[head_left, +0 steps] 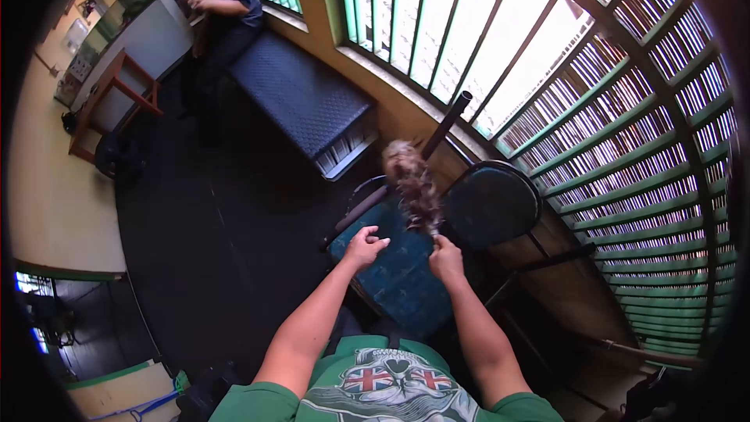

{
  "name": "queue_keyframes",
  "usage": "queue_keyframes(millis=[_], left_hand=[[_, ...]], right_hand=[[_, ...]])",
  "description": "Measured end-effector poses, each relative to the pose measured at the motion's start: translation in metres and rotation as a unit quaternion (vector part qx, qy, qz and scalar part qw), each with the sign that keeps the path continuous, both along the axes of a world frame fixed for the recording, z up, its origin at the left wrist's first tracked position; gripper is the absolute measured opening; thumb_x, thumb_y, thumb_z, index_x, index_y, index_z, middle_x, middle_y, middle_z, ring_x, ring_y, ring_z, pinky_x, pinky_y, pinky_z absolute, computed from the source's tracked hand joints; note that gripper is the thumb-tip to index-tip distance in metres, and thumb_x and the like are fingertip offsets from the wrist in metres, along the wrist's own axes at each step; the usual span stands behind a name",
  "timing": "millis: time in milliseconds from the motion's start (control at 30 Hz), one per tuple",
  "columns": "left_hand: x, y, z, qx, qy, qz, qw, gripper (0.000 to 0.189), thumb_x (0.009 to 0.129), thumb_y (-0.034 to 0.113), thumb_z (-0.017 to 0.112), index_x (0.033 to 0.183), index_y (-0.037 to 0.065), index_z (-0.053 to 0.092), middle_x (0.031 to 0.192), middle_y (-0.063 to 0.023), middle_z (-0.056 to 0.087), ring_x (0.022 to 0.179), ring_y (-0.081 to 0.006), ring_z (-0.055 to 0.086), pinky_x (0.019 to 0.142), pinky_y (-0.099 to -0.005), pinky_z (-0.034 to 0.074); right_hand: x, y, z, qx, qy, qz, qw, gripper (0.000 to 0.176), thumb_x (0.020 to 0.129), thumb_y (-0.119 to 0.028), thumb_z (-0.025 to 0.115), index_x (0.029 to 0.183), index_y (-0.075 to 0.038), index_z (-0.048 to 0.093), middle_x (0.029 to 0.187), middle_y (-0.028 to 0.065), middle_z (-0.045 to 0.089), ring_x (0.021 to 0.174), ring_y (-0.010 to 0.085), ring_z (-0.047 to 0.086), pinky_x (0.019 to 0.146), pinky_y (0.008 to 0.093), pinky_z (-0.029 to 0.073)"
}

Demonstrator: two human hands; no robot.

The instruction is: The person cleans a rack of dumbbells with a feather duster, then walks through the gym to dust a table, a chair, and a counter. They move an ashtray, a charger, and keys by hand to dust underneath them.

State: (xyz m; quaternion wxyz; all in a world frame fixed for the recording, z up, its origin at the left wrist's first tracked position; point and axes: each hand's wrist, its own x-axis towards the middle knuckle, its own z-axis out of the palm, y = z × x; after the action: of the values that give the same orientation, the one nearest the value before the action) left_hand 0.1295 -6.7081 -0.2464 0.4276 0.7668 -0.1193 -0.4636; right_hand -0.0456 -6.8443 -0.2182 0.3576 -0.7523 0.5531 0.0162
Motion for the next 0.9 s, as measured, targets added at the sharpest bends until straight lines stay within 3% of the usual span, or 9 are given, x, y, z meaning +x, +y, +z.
queue_keyframes(millis=[133, 200, 267, 333, 433, 533, 700, 800, 900], left_hand=[[0.009, 0.022, -0.009, 0.024, -0.018, -0.013, 0.999, 0.067, 0.076, 0.033, 0.076, 0.131, 0.005, 0.048, 0.116, -0.0147, 0.060, 0.102, -0.0228, 0.060, 0.082, -0.0338, 0.050], [0.018, 0.031, -0.006, 0.038, -0.020, -0.002, 0.999, 0.069, 0.075, 0.034, 0.076, 0.131, 0.005, 0.047, 0.119, -0.0163, 0.059, 0.106, -0.0248, 0.059, 0.086, -0.0350, 0.049], [0.029, 0.044, -0.016, 0.074, -0.105, -0.024, 0.991, 0.073, 0.074, 0.038, 0.075, 0.132, 0.005, 0.046, 0.124, -0.0190, 0.056, 0.113, -0.0282, 0.056, 0.094, -0.0371, 0.045], [0.037, 0.053, -0.027, 0.038, -0.044, 0.001, 0.998, 0.074, 0.076, 0.031, 0.076, 0.135, 0.003, 0.041, 0.120, -0.0201, 0.057, 0.110, -0.0266, 0.057, 0.093, -0.0365, 0.046], [0.051, 0.064, -0.030, 0.059, -0.046, -0.011, 0.997, 0.073, 0.074, 0.039, 0.074, 0.133, 0.006, 0.046, 0.123, -0.0180, 0.057, 0.115, -0.0284, 0.055, 0.096, -0.0369, 0.044], [0.071, 0.072, -0.017, 0.067, 0.001, -0.019, 0.998, 0.072, 0.074, 0.039, 0.074, 0.133, 0.006, 0.047, 0.123, -0.0170, 0.057, 0.113, -0.0284, 0.056, 0.095, -0.0370, 0.044], [0.106, 0.093, -0.045, 0.054, -0.009, -0.042, 0.998, 0.072, 0.074, 0.041, 0.074, 0.130, 0.004, 0.049, 0.123, -0.0183, 0.057, 0.113, -0.0286, 0.056, 0.094, -0.0365, 0.045], [0.122, 0.102, -0.062, 0.084, -0.009, -0.078, 0.993, 0.070, 0.073, 0.042, 0.074, 0.127, 0.003, 0.051, 0.121, -0.0185, 0.059, 0.112, -0.0277, 0.057, 0.094, -0.0357, 0.045], [0.132, 0.116, -0.095, 0.070, 0.058, -0.048, 0.995, 0.067, 0.074, 0.040, 0.073, 0.126, 0.003, 0.053, 0.116, -0.0160, 0.062, 0.108, -0.0259, 0.060, 0.093, -0.0345, 0.046]], right_hand=[[0.004, 0.029, 0.030, 0.065, -0.068, 0.069, 0.993, 0.027, 0.089, -0.018, 0.053, 0.111, -0.008, 0.065, 0.104, 0.0219, 0.064, 0.100, 0.0366, 0.062, 0.087, 0.0399, 0.048], [-0.002, 0.032, 0.022, 0.086, -0.085, 0.113, 0.986, 0.026, 0.088, -0.019, 0.055, 0.110, -0.009, 0.066, 0.104, 0.0199, 0.065, 0.099, 0.0339, 0.063, 0.087, 0.0378, 0.049], [0.001, 0.032, 0.044, 0.174, 0.058, 0.224, 0.957, 0.031, 0.087, -0.022, 0.053, 0.116, -0.022, 0.064, 0.108, 0.0155, 0.065, 0.102, 0.0359, 0.061, 0.090, 0.0419, 0.047], [0.006, 0.028, 0.048, 0.117, 0.027, 0.177, 0.977, 0.030, 0.087, -0.024, 0.053, 0.115, -0.020, 0.065, 0.106, 0.0159, 0.065, 0.100, 0.0358, 0.061, 0.088, 0.0418, 0.048], [0.032, 0.024, 0.058, 0.003, -0.007, 0.058, 0.998, 0.028, 0.088, -0.021, 0.052, 0.111, -0.015, 0.066, 0.103, 0.0205, 0.064, 0.098, 0.0387, 0.061, 0.085, 0.0445, 0.049], [0.058, 0.028, 0.065, -0.051, 0.079, 0.044, 0.995, 0.028, 0.088, -0.022, 0.050, 0.110, -0.015, 0.066, 0.104, 0.0216, 0.063, 0.098, 0.0386, 0.061, 0.084, 0.0454, 0.049], [0.103, 0.055, 0.132, 0.057, 0.220, 0.194, 0.954, 0.032, 0.085, -0.021, 0.051, 0.114, -0.026, 0.066, 0.103, 0.0139, 0.067, 0.097, 0.0336, 0.063, 0.085, 0.0413, 0.051], [0.152, 0.055, 0.164, 0.022, 0.296, 0.231, 0.927, 0.035, 0.081, -0.018, 0.053, 0.112, -0.027, 0.066, 0.101, 0.0123, 0.068, 0.096, 0.0320, 0.064, 0.084, 0.0405, 0.052], [0.209, 0.061, 0.170, -0.054, 0.323, 0.249, 0.912, 0.034, 0.078, -0.016, 0.053, 0.108, -0.018, 0.067, 0.096, 0.0156, 0.068, 0.092, 0.0336, 0.065, 0.080, 0.0424, 0.052]])
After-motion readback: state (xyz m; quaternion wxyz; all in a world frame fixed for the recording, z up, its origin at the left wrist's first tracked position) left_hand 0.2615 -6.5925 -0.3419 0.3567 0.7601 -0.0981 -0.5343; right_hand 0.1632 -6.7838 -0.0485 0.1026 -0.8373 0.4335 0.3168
